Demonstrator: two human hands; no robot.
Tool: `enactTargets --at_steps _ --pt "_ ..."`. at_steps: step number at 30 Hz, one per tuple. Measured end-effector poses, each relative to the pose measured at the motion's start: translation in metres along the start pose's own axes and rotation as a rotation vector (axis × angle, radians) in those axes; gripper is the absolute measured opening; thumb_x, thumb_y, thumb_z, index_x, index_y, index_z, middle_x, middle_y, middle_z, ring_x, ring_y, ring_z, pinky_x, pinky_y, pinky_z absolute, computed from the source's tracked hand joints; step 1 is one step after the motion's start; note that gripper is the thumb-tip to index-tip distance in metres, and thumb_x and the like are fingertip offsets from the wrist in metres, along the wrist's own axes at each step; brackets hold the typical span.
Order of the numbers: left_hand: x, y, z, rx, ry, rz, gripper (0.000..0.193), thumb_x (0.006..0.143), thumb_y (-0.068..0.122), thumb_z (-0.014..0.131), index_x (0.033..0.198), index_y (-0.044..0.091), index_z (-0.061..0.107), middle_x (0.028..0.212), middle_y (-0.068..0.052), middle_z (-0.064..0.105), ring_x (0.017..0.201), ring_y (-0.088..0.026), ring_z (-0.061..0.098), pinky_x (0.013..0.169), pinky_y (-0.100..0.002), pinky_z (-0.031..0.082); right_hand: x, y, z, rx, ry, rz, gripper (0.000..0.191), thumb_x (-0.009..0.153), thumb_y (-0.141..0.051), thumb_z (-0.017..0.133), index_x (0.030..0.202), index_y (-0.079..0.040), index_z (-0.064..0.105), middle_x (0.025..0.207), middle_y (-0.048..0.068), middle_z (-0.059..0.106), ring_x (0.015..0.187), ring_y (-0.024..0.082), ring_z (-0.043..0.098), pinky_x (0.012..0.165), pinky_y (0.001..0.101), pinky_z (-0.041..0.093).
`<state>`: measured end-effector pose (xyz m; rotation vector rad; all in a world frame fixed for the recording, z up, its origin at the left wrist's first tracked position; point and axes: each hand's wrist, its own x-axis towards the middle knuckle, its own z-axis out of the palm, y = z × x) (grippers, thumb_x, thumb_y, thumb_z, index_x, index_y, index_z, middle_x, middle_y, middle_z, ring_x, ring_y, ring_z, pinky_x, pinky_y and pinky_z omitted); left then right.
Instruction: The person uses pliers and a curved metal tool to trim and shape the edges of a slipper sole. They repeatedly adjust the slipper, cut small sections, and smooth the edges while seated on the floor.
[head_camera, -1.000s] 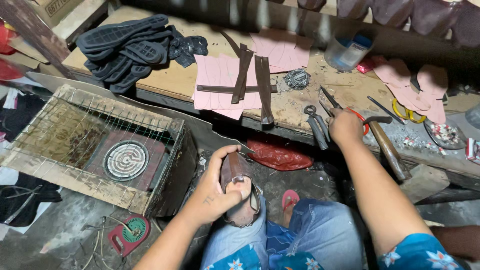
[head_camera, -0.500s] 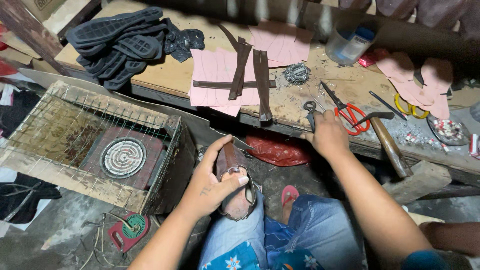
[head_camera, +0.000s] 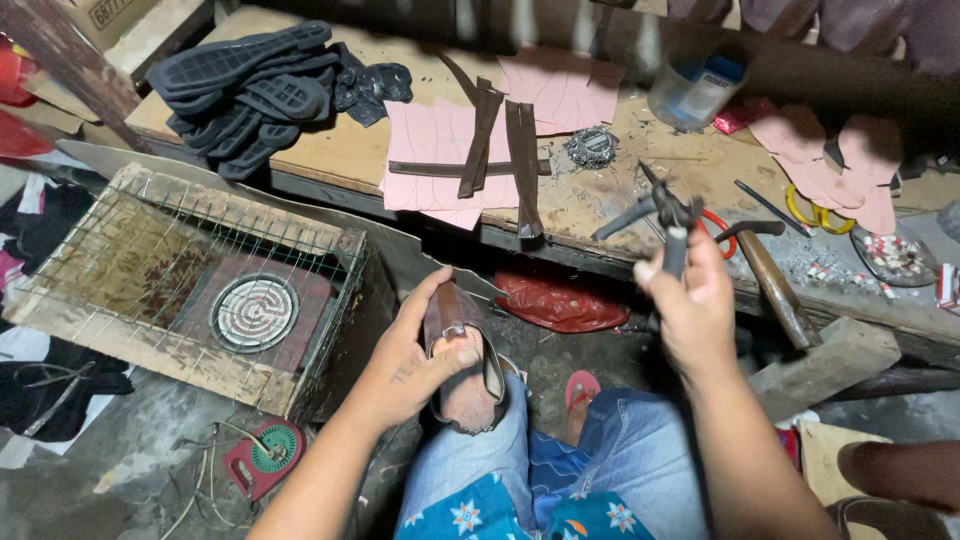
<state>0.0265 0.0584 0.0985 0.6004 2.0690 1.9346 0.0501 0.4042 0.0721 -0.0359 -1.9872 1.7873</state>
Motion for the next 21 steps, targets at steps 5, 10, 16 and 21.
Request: enactTargets --at_steps 5,10,16,21 --pt "-0.008 0.004 0.003 0.124 0.002 0.165 0.081 0.084 0.021 0.079 0.153 0.000 0.042 0.154 -0.019 0.046 0.144 -0.027 0.044 0.119 -0.038 0.031 -0.093 -0.039 0.030 0.317 -0.664 0.671 0.052 0.092 -0.015 0.065 0.137 0.007 0.051 0.101 0.007 0.064 0.084 0.016 0.063 0.076 0.0314 0.051" --pt "-0.018 0.012 0.010 0.111 -0.061 0.169 0.083 0.081 0.020 0.080 0.153 0.001 0.043 0.154 -0.018 0.046 0.144 -0.029 0.044 0.120 -0.039 0.032 -0.136 -0.050 0.062 0.549 -0.805 0.945 0.065 0.087 -0.015 0.060 0.148 -0.002 0.044 0.150 0.006 0.056 0.132 0.018 0.058 0.109 0.0395 0.049" --pt "-0.027 0.021 0.015 0.117 -0.162 0.219 0.085 0.079 0.019 0.081 0.153 0.001 0.043 0.159 -0.020 0.043 0.151 -0.031 0.041 0.123 -0.039 0.029 -0.127 -0.065 0.049 0.786 -0.798 1.021 0.063 0.092 -0.017 0.061 0.148 0.005 0.043 0.143 0.023 0.058 0.128 0.033 0.062 0.106 0.0458 0.051" --pt "-0.034 0.028 0.014 0.079 -0.316 0.229 0.085 0.078 0.016 0.080 0.154 0.002 0.045 0.161 -0.020 0.044 0.154 -0.033 0.039 0.125 -0.040 0.028 -0.123 -0.074 0.030 0.884 -0.859 1.101 0.063 0.093 -0.015 0.062 0.149 0.007 0.042 0.128 0.030 0.063 0.112 0.038 0.070 0.097 0.0487 0.055"
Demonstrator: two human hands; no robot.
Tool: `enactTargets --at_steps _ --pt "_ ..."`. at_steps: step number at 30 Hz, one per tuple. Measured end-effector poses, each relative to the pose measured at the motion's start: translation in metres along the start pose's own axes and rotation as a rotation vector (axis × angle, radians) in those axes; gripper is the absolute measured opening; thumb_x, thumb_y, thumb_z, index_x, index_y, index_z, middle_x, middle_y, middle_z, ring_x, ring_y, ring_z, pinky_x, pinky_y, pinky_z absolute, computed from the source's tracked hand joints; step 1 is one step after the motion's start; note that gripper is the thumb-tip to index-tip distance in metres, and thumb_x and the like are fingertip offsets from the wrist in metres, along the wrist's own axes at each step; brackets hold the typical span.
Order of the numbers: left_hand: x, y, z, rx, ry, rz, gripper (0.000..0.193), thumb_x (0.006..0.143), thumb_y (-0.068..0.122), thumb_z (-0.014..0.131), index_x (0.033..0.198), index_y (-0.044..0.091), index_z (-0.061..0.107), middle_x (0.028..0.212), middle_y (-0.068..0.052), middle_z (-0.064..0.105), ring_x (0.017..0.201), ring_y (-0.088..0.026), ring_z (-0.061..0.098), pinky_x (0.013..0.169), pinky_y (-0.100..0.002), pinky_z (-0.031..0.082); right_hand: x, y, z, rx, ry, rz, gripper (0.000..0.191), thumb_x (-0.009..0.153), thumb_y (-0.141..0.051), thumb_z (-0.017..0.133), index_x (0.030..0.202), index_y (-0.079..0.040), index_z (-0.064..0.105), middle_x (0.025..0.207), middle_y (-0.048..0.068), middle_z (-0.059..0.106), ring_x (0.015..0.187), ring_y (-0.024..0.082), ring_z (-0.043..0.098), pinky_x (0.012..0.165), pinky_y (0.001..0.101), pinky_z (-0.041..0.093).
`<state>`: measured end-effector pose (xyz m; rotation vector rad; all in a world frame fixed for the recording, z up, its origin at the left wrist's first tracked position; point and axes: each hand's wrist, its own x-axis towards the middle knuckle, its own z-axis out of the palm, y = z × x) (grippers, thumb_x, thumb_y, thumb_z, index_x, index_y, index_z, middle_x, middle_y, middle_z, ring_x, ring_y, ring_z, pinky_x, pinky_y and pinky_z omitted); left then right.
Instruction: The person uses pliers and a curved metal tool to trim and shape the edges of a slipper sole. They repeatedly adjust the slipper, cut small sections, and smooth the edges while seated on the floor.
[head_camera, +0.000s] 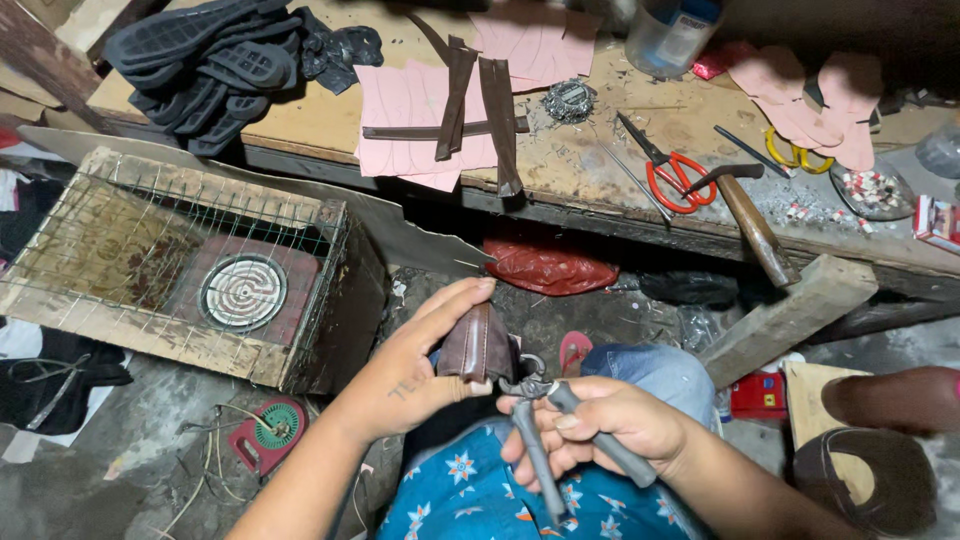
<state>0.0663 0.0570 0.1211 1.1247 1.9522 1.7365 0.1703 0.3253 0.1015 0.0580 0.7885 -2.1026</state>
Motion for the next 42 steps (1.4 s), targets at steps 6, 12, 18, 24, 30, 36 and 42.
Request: enactTargets --at_steps 6,12,18,24,30,36,42 --pt "0.000 0.005 0.001 0.078 -0.107 0.022 0.084 0.075 0.018 0.083 0.150 0.006 0.048 0.158 -0.019 0.047 0.151 -0.034 0.043 0.122 -0.041 0.034 -0.013 0.014 0.011 -0.064 0.107 -0.042 0.054 0.094 -0.012 0.064 0.142 0.007 0.050 0.092 0.016 0.064 0.071 0.023 0.068 0.056 0.0368 0.058" --pt "-0.004 0.004 0.013 0.118 0.158 0.085 0.078 0.078 0.014 0.081 0.148 0.004 0.049 0.155 -0.020 0.049 0.149 -0.035 0.048 0.122 -0.041 0.035 0.028 0.062 0.010 -0.238 0.397 -0.310 0.034 0.095 -0.014 0.062 0.125 -0.002 0.054 0.082 0.009 0.060 0.064 0.017 0.064 0.054 0.0344 0.058" --pt "-0.005 -0.006 0.023 0.177 0.314 0.120 0.070 0.082 0.014 0.081 0.144 0.003 0.051 0.151 -0.020 0.053 0.142 -0.035 0.054 0.119 -0.040 0.041 0.065 0.081 -0.007 -0.367 0.469 -0.529 0.032 0.098 -0.017 0.064 0.122 0.001 0.055 0.080 0.009 0.063 0.065 0.015 0.064 0.058 0.0311 0.056" --pt "0.006 -0.006 0.012 0.268 0.322 0.051 0.073 0.083 0.014 0.080 0.148 0.005 0.047 0.151 -0.020 0.049 0.139 -0.037 0.054 0.116 -0.040 0.041 0.057 0.023 -0.002 -0.175 0.357 -0.254 0.029 0.094 -0.019 0.059 0.116 0.001 0.061 0.079 0.009 0.064 0.062 0.018 0.065 0.059 0.0341 0.058" --pt "0.009 0.013 0.011 0.478 0.103 0.037 0.102 0.069 0.019 0.090 0.153 0.007 0.035 0.148 -0.022 0.040 0.136 -0.045 0.043 0.110 -0.046 0.040 -0.001 -0.003 0.017 -0.912 0.572 0.007 0.027 0.093 -0.012 0.060 0.119 -0.004 0.065 0.095 0.009 0.070 0.070 0.018 0.060 0.063 0.0333 0.052" --pt "0.012 0.033 0.028 0.603 0.149 -0.027 0.087 0.059 0.008 0.087 0.138 0.010 0.051 0.136 -0.017 0.047 0.126 -0.041 0.050 0.102 -0.046 0.046 -0.013 0.008 0.056 -1.554 0.573 -0.254 0.057 0.087 -0.010 0.064 0.141 -0.001 0.051 0.116 0.020 0.068 0.107 0.035 0.066 0.090 0.0391 0.051" --pt "0.008 0.037 0.036 0.645 0.202 -0.040 0.085 0.056 0.006 0.087 0.134 0.006 0.052 0.137 -0.022 0.044 0.127 -0.046 0.047 0.100 -0.049 0.045 -0.012 0.020 0.069 -1.333 0.636 -0.207 0.061 0.087 -0.012 0.059 0.147 -0.006 0.047 0.120 0.019 0.070 0.111 0.033 0.072 0.095 0.0382 0.055"
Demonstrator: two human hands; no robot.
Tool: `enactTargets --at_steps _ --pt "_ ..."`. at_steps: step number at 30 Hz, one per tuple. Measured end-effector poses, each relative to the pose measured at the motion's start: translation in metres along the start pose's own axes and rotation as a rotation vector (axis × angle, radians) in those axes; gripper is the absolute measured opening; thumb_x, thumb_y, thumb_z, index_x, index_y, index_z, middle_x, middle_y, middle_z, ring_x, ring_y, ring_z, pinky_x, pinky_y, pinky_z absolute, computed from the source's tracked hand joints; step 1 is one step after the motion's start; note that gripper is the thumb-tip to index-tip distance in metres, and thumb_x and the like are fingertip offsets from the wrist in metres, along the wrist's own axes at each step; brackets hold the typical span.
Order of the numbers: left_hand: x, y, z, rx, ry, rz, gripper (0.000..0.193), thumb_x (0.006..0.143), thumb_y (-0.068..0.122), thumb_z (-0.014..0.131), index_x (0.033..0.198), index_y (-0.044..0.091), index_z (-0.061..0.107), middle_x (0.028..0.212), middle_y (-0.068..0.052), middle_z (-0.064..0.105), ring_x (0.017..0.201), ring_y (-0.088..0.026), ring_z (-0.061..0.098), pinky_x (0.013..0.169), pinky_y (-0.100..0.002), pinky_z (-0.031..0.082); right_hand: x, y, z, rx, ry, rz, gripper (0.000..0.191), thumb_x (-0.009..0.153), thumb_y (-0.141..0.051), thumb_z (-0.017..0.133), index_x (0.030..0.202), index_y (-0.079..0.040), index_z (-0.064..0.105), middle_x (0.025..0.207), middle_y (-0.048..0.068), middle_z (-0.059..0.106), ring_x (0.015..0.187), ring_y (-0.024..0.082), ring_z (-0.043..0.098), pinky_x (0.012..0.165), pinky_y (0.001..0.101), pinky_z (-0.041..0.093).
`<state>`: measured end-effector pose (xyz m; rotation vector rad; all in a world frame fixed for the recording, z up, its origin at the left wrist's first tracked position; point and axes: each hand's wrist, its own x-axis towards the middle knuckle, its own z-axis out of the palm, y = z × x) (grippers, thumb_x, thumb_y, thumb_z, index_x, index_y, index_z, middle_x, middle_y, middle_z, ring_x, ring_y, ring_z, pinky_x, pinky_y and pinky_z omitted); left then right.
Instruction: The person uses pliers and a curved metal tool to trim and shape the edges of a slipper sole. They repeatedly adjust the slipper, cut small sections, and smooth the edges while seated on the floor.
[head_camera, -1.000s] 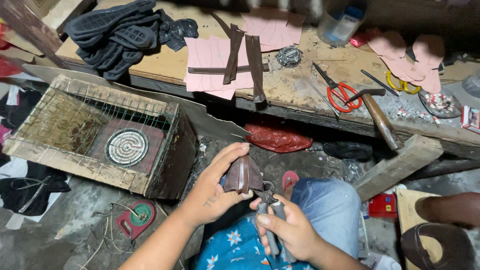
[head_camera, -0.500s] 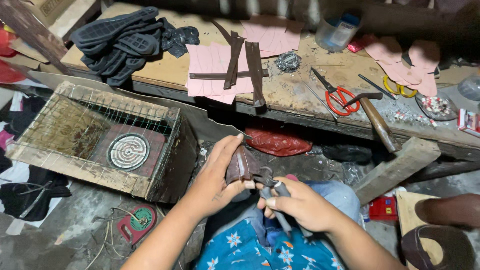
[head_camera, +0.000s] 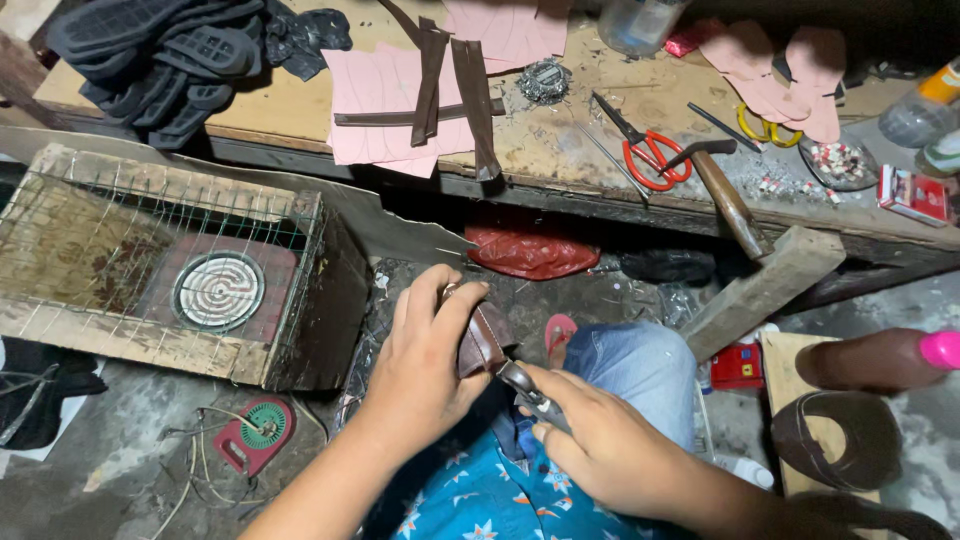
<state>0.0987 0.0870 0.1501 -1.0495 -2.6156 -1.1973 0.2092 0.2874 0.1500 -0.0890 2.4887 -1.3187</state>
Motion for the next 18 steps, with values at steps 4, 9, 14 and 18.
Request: enactTargets --at_steps 4,9,14,18 --pt "-0.009 0.007 0.006 -0.001 0.032 -0.012 0.082 0.058 0.006 0.087 0.133 0.006 0.053 0.137 -0.023 0.043 0.127 -0.047 0.048 0.102 -0.049 0.045 -0.003 0.000 -0.001 -0.020 -0.001 -0.052 0.060 0.090 -0.012 0.060 0.147 -0.001 0.043 0.131 0.024 0.065 0.123 0.038 0.064 0.101 0.0411 0.050" --pt "-0.019 0.016 0.012 0.002 0.088 0.017 0.079 0.058 0.006 0.087 0.131 0.005 0.055 0.136 -0.024 0.045 0.126 -0.047 0.050 0.102 -0.049 0.046 -0.015 0.000 0.004 -0.139 -0.056 0.121 0.067 0.089 -0.016 0.062 0.150 -0.003 0.037 0.133 0.025 0.062 0.122 0.038 0.062 0.102 0.0408 0.048" --pt "-0.025 0.023 0.016 -0.015 0.092 0.000 0.077 0.058 0.009 0.088 0.129 0.005 0.058 0.134 -0.022 0.049 0.124 -0.045 0.052 0.101 -0.049 0.047 -0.027 0.003 0.005 -0.133 -0.052 0.108 0.070 0.088 -0.013 0.061 0.154 -0.004 0.038 0.134 0.025 0.062 0.124 0.039 0.061 0.102 0.0419 0.047" --pt "-0.032 0.031 0.025 0.039 0.165 0.048 0.075 0.060 0.009 0.087 0.129 0.006 0.057 0.136 -0.023 0.047 0.129 -0.045 0.051 0.104 -0.048 0.047 -0.037 0.004 0.003 -0.178 -0.084 0.192 0.078 0.083 -0.008 0.057 0.158 -0.006 0.035 0.136 0.025 0.059 0.122 0.038 0.061 0.101 0.0413 0.047"
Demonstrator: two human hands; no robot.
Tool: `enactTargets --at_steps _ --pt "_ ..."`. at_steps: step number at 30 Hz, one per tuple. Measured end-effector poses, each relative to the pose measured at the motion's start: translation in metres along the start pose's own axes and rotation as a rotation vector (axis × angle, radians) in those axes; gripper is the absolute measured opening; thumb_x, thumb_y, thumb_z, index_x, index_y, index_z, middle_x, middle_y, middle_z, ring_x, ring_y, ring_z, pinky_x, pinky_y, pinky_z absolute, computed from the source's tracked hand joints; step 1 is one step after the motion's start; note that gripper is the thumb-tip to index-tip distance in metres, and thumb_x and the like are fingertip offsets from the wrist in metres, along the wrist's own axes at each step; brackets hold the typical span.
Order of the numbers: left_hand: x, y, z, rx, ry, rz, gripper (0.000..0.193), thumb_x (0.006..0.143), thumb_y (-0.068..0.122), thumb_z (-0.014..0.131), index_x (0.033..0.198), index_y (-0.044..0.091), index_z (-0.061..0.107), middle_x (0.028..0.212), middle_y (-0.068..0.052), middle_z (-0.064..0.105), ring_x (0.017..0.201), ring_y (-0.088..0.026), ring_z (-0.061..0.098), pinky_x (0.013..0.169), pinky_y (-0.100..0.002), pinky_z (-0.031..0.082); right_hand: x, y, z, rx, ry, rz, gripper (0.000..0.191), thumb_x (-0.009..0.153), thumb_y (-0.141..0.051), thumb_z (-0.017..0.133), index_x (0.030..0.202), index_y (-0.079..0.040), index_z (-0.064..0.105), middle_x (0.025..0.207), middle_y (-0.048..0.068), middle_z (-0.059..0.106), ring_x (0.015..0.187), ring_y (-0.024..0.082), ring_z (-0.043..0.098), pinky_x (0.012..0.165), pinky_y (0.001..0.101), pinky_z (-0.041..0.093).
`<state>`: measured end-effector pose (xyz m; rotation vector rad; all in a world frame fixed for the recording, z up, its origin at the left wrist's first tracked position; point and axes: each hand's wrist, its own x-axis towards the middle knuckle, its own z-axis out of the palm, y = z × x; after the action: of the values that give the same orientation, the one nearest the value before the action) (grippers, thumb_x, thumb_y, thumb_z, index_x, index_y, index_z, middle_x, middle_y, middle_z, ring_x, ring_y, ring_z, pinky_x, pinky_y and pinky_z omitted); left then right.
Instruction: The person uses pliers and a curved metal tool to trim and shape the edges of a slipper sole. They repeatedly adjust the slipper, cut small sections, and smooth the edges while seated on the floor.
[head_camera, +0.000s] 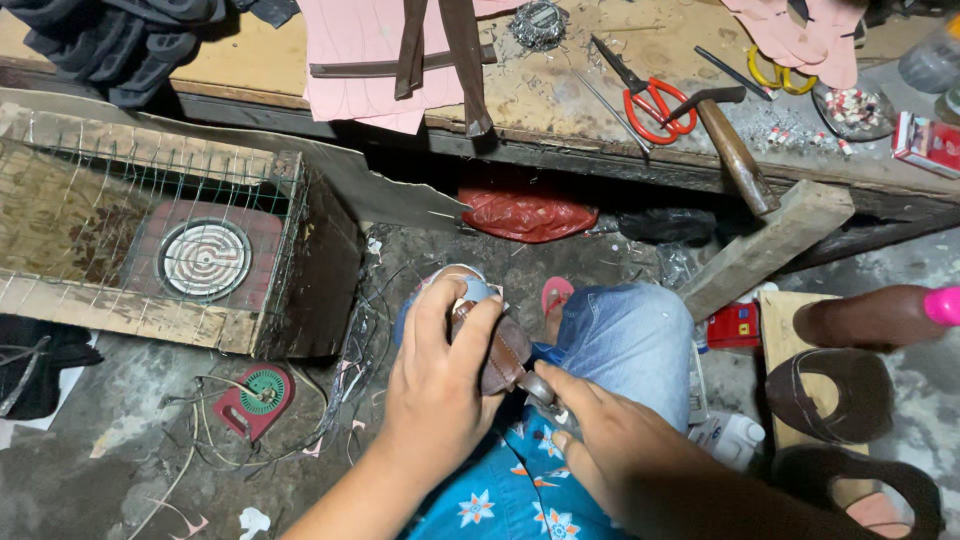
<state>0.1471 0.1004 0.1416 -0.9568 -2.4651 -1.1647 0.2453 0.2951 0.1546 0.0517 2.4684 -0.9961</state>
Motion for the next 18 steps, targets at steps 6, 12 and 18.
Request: enactTargets --at_steps 6,12,18 --pt "-0.015 -0.005 0.007 -0.041 0.035 0.023 0.076 0.061 0.015 0.090 0.130 0.010 0.058 0.131 -0.022 0.051 0.123 -0.045 0.057 0.098 -0.048 0.053 -0.008 -0.003 -0.005 0.125 -0.028 0.007 0.042 0.094 -0.022 0.064 0.132 -0.006 0.056 0.117 0.019 0.071 0.110 0.032 0.070 0.094 0.0379 0.053" --pt "-0.020 -0.014 0.001 -0.046 0.101 0.042 0.077 0.064 0.023 0.094 0.130 0.012 0.056 0.130 -0.022 0.052 0.116 -0.044 0.060 0.095 -0.047 0.054 -0.007 -0.003 -0.003 0.318 -0.110 0.207 0.038 0.089 -0.021 0.065 0.126 -0.014 0.065 0.085 0.006 0.075 0.079 0.011 0.072 0.075 0.0290 0.057" --pt "-0.008 -0.014 0.001 -0.082 0.146 -0.080 0.074 0.066 0.017 0.090 0.131 0.012 0.055 0.133 -0.022 0.051 0.117 -0.045 0.060 0.095 -0.047 0.053 0.034 0.005 0.022 0.486 0.141 -0.099 0.033 0.088 -0.016 0.066 0.119 -0.006 0.063 0.078 0.007 0.068 0.070 0.015 0.061 0.064 0.0330 0.053"
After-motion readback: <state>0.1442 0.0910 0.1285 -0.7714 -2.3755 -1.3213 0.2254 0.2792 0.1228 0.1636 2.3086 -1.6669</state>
